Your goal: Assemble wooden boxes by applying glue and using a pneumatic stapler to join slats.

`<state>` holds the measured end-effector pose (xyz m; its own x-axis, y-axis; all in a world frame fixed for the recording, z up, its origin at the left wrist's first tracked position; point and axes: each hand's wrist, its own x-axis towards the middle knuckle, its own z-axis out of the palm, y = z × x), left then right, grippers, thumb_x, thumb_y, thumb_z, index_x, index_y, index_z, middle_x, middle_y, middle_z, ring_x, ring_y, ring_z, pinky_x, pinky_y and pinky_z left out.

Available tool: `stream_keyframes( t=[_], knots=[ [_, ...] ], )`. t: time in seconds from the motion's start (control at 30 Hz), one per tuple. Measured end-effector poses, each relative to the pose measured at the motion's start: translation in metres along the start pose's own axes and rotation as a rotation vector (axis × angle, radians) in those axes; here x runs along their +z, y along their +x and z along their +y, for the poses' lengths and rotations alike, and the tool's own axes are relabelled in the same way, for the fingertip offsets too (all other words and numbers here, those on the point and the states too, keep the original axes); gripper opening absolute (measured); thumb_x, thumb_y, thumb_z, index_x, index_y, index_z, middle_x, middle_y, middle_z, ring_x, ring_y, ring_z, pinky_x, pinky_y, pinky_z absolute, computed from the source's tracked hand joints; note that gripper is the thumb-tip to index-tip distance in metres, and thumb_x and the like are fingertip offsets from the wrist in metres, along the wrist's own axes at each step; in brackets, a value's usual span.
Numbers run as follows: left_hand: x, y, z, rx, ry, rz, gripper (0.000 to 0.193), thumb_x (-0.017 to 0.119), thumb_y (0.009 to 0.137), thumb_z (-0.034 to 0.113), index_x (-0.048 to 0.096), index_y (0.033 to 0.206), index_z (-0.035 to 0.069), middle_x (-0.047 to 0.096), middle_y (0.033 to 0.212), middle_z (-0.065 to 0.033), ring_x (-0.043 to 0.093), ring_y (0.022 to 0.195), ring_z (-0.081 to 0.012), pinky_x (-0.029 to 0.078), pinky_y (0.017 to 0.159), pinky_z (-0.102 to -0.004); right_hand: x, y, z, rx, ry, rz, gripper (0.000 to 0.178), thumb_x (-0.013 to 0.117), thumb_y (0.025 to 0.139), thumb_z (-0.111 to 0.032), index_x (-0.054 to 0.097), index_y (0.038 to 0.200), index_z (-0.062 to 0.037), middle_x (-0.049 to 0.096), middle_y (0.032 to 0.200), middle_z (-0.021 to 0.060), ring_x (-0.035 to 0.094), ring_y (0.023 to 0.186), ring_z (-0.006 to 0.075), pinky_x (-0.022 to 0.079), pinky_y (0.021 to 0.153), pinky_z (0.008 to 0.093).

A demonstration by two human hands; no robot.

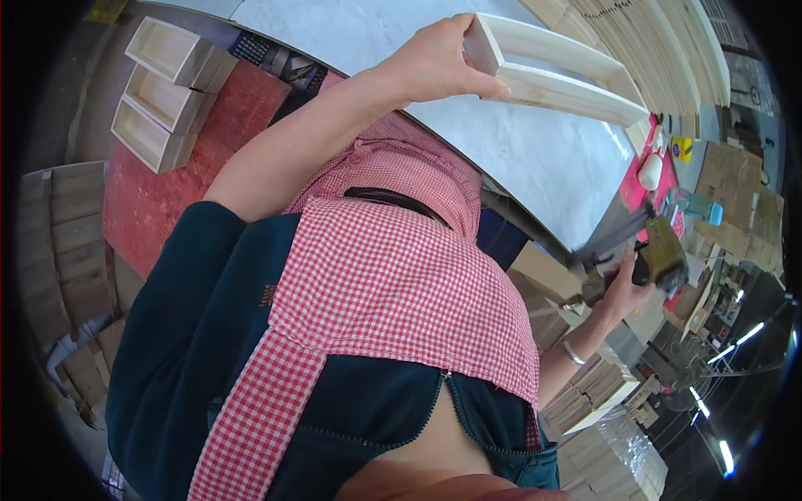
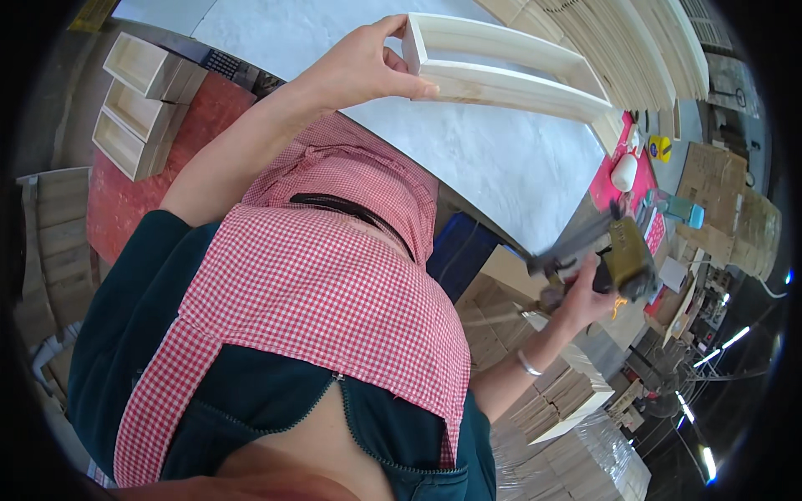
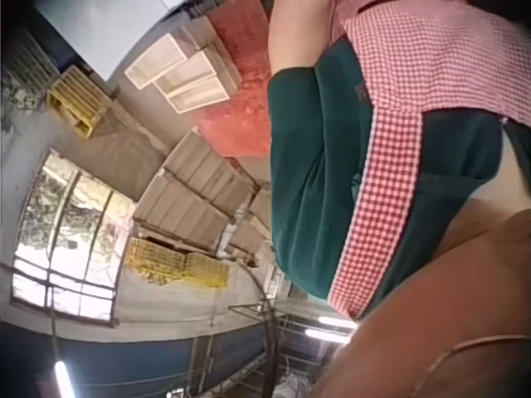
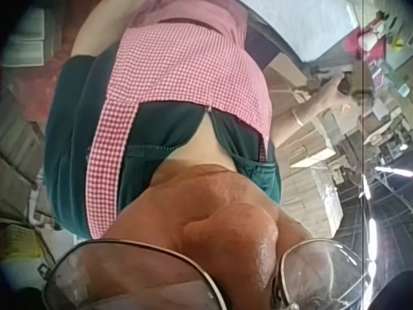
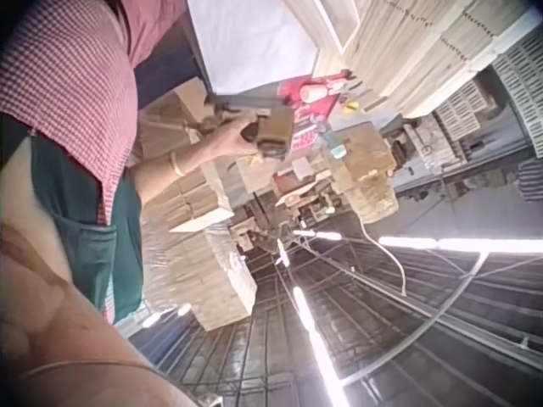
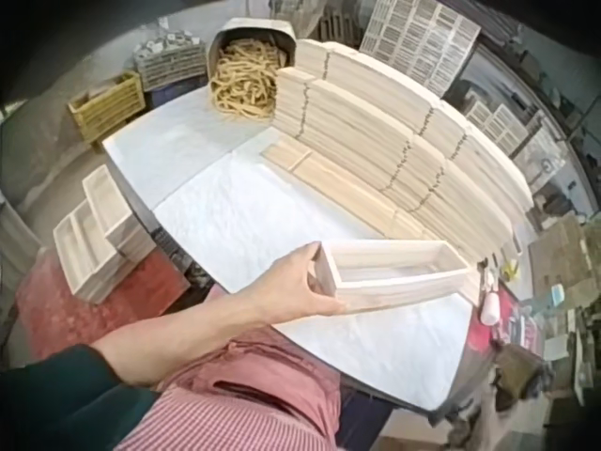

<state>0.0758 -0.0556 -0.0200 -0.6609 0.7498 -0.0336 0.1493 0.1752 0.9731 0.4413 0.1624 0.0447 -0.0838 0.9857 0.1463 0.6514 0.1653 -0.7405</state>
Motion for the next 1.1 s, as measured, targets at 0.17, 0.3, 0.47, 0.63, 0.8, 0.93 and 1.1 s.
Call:
stream_keyframes(
  t=[0.17,0.3,0.47,0.63,0.8,0.93,1.1],
  knots=[
    [0.004,0.002,0.016,0.024,0.012,-0.026,0.082,0.087,0.067,0.02,0.05,0.136,-0.007,0.067,0.104,-0.0196,0.064,0.078,-0.0186,0.054,0.07,-0.0273,0.056,-0.122,-0.089,-0.068,0.13,-0.155,0.033,0.076,0.087,-0.008,0.065,0.117,0.0021,0.067,0.086,0.007,0.06,0.065,0.0143,0.049,0.061,0.0249],
    [0.0,-0.006,0.02,-0.011,-0.037,-0.074,0.082,0.087,0.067,0.022,0.052,0.135,-0.006,0.067,0.106,-0.0199,0.065,0.077,-0.0191,0.056,0.072,-0.0278,0.085,-0.151,-0.097,-0.262,0.298,-0.326,0.031,0.073,0.087,0.0,0.064,0.117,-0.0007,0.068,0.083,0.0071,0.052,0.051,0.0107,0.042,0.049,0.022],
    [-0.006,-0.011,0.025,-0.064,-0.078,-0.075,0.082,0.088,0.062,0.024,0.053,0.131,-0.005,0.065,0.119,-0.022,0.067,0.1,-0.0321,0.055,0.088,-0.039,0.092,-0.158,-0.107,-0.412,0.257,-0.415,0.036,0.077,0.085,-0.002,0.063,0.118,-0.0048,0.07,0.089,0.0063,0.053,0.053,0.0114,0.044,0.049,0.0222],
    [-0.003,0.003,0.012,0.108,-0.112,-0.146,0.065,0.077,0.08,0.021,0.046,0.125,-0.013,0.063,0.093,-0.0174,0.062,0.076,-0.0173,0.05,0.066,-0.0254,0.092,-0.16,-0.105,-0.306,0.23,-0.453,0.042,0.079,0.084,-0.004,0.061,0.121,-0.0081,0.071,0.096,0.0059,0.055,0.055,0.0114,0.045,0.049,0.0222],
    [-0.004,0.006,0.019,0.011,-0.158,-0.174,0.073,0.08,0.074,0.016,0.043,0.129,-0.013,0.062,0.092,-0.0159,0.06,0.074,-0.0162,0.05,0.065,-0.0243,0.095,-0.155,-0.097,-0.529,0.131,-0.424,0.042,0.079,0.084,-0.005,0.061,0.122,-0.0079,0.07,0.097,0.0059,0.054,0.056,0.0111,0.045,0.048,0.022],
    [-0.002,0.007,0.014,0.023,-0.162,-0.168,0.076,0.08,0.074,0.016,0.041,0.132,-0.015,0.062,0.092,-0.0164,0.061,0.074,-0.0166,0.05,0.064,-0.0241,0.094,-0.148,-0.087,-0.851,-0.104,-0.406,0.043,0.08,0.084,-0.005,0.061,0.123,-0.0085,0.07,0.098,0.0057,0.054,0.056,0.0109,0.045,0.049,0.022],
    [-0.002,0.008,0.015,0.012,-0.135,-0.167,0.079,0.079,0.074,0.015,0.039,0.135,-0.016,0.062,0.093,-0.0166,0.061,0.073,-0.0168,0.05,0.064,-0.024,0.096,-0.148,-0.087,-0.958,-0.2,-0.378,0.044,0.08,0.084,-0.006,0.061,0.124,-0.0093,0.071,0.098,0.0055,0.054,0.056,0.0109,0.045,0.049,0.0222]
  ],
)
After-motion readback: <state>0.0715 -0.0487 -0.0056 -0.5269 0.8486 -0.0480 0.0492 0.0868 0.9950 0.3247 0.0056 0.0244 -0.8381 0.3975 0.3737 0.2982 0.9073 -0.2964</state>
